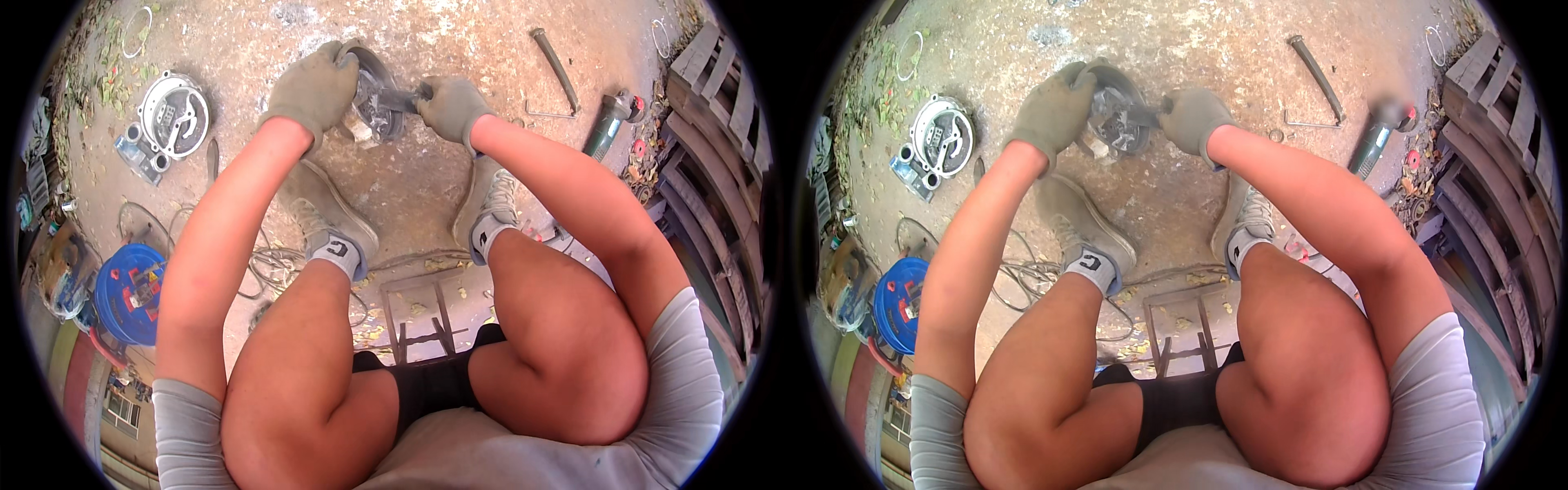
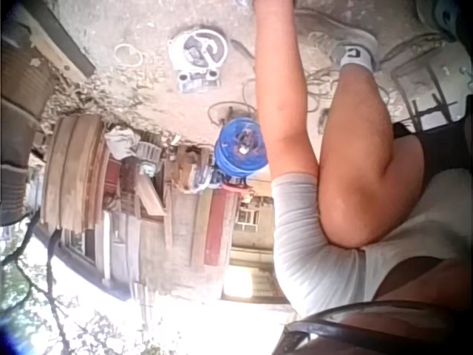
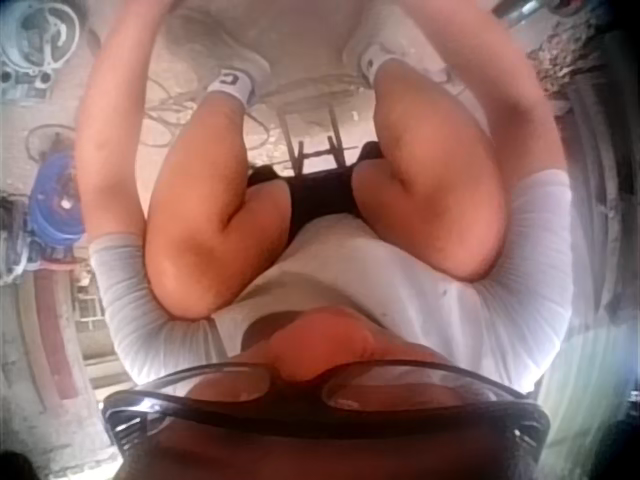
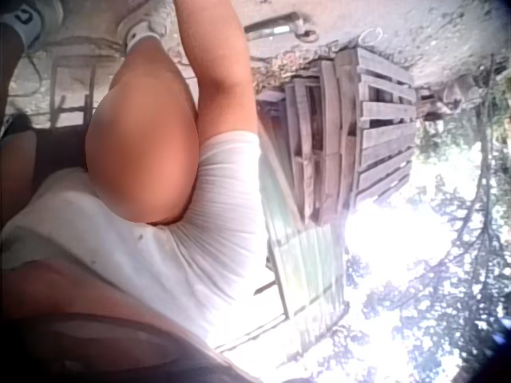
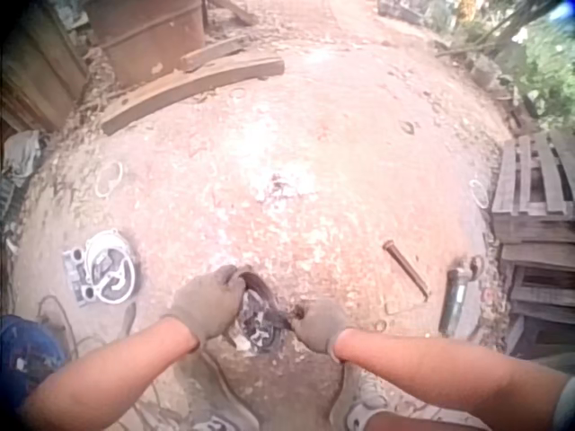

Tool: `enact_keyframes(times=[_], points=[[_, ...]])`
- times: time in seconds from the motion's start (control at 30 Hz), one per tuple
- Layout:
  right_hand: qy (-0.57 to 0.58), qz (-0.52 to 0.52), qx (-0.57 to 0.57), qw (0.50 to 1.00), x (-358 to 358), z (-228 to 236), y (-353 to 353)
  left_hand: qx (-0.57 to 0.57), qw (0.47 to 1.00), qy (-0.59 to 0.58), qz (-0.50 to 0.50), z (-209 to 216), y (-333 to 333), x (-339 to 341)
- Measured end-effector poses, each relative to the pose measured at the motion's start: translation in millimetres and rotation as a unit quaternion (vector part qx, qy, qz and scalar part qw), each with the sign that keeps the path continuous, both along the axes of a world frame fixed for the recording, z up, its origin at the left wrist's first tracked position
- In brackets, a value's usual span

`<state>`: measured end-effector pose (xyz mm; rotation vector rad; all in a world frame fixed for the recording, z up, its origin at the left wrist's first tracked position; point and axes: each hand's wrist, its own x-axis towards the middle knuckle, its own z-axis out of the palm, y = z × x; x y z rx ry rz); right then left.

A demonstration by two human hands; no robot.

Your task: The person uses a wire brush to scrub the interior and exterior surfaces of a metal mechanical housing. They repeatedly rotate the part to access different areas while working on a concrete floor.

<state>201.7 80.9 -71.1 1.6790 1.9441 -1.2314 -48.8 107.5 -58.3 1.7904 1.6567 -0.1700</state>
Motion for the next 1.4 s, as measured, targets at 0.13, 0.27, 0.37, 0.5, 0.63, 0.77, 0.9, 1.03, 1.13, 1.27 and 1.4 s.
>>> enact_keyframes(times=[0.13, 0.27, 0.37, 0.5, 0.63, 0.77, 0.9, 1.03, 1.13, 1.27, 1.4], points=[[0.007, 0.028, 0.044, 0.999, 9.7, -20.5, 0.3, -0.039, 0.998, -0.011, 0.056, 24.6, 6.7, 17.6], [-0.073, 0.197, -0.068, 0.975, -14.5, -0.2, 49.9, -0.016, 1.000, 0.002, 0.011, 0.0, 6.7, 1.7], [-0.131, 0.406, -0.006, 0.904, -19.5, -23.9, 51.2, -0.033, 0.999, -0.002, 0.024, 8.8, 8.7, 8.4], [-0.111, 0.322, -0.027, 0.940, -19.1, -19.8, 46.2, -0.014, 1.000, -0.016, 0.014, 25.6, 2.1, 10.5], [-0.086, 0.241, -0.062, 0.965, -21.2, -28.8, 54.9, -0.022, 0.999, -0.012, 0.034, 20.3, 3.0, 10.0], [-0.110, 0.292, -0.036, 0.949, -52.1, 4.3, 56.8, 0.011, 0.997, -0.053, 0.050, 0.0, -6.5, -10.9], [-0.153, 0.386, -0.029, 0.909, -53.6, -14.7, 78.5, -0.017, 0.995, -0.048, 0.088, 17.9, -7.2, -6.9], [-0.166, 0.376, -0.053, 0.910, -63.2, -1.4, 72.9, -0.030, 0.995, -0.034, 0.088, 18.3, -9.1, -9.3], [-0.191, 0.337, -0.030, 0.921, -62.4, -6.3, 77.6, 0.017, 0.997, -0.046, 0.052, 1.8, -8.8, -15.0], [-0.237, 0.344, -0.005, 0.909, -70.2, 9.6, 66.8, 0.004, 0.996, -0.046, 0.075, 11.9, -9.5, -9.4], [-0.087, 0.214, 0.034, 0.972, -51.2, 6.7, 52.7, -0.004, 0.992, -0.082, 0.093, 8.9, -15.8, -22.3]])
